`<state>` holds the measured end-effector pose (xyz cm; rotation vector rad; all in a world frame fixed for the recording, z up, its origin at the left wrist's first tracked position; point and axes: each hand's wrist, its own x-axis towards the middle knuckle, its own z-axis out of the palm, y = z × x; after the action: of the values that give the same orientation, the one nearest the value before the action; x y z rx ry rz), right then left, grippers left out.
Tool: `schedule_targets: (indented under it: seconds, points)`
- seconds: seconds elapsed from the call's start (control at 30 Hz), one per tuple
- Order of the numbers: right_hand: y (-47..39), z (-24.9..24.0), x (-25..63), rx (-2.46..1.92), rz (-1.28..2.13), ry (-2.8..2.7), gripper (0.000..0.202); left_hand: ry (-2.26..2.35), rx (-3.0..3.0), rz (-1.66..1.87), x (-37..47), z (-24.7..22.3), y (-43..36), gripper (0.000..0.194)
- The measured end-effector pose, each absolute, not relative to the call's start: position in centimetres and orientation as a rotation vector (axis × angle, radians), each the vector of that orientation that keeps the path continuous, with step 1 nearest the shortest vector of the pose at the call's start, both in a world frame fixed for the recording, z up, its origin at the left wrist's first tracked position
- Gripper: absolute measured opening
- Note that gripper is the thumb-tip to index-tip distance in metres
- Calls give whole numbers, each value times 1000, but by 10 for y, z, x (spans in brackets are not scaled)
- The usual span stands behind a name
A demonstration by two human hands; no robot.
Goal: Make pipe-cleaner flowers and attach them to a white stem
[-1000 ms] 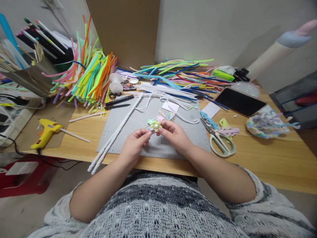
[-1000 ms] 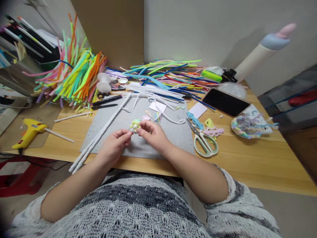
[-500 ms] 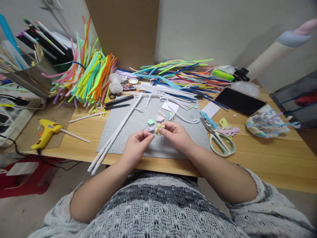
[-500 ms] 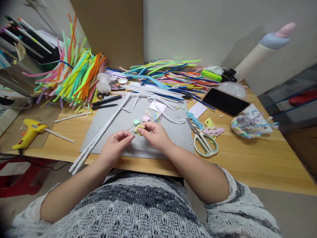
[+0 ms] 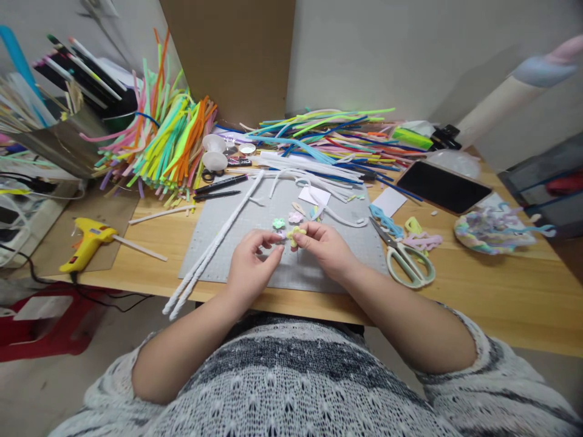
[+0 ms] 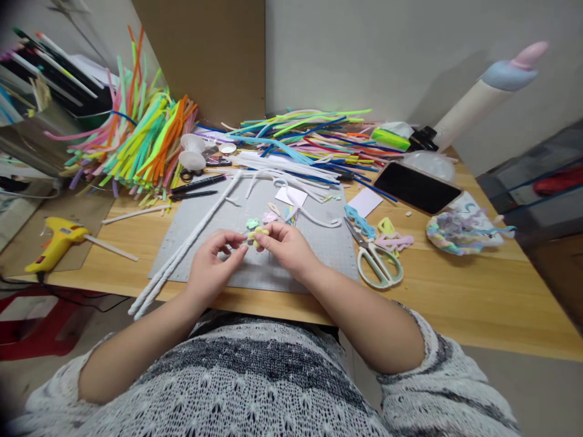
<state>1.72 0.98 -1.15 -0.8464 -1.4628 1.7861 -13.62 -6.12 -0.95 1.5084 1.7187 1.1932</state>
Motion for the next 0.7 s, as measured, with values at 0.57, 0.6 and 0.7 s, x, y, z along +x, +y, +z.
schedule_targets:
  seconds: [0.57, 0.6, 0.7]
  points:
    - [6, -14, 15, -820, 1859, -1487, 33, 1641, 1906, 1208, -132, -7, -61, 9]
    - [6, -14, 15, -808, 1873, -1495, 32, 1638, 1909, 1207, -133, -7, -61, 10]
    - [9, -14, 16, -818, 1815, -1472, 33, 1762, 1870, 1184, -143, -3, -56, 12]
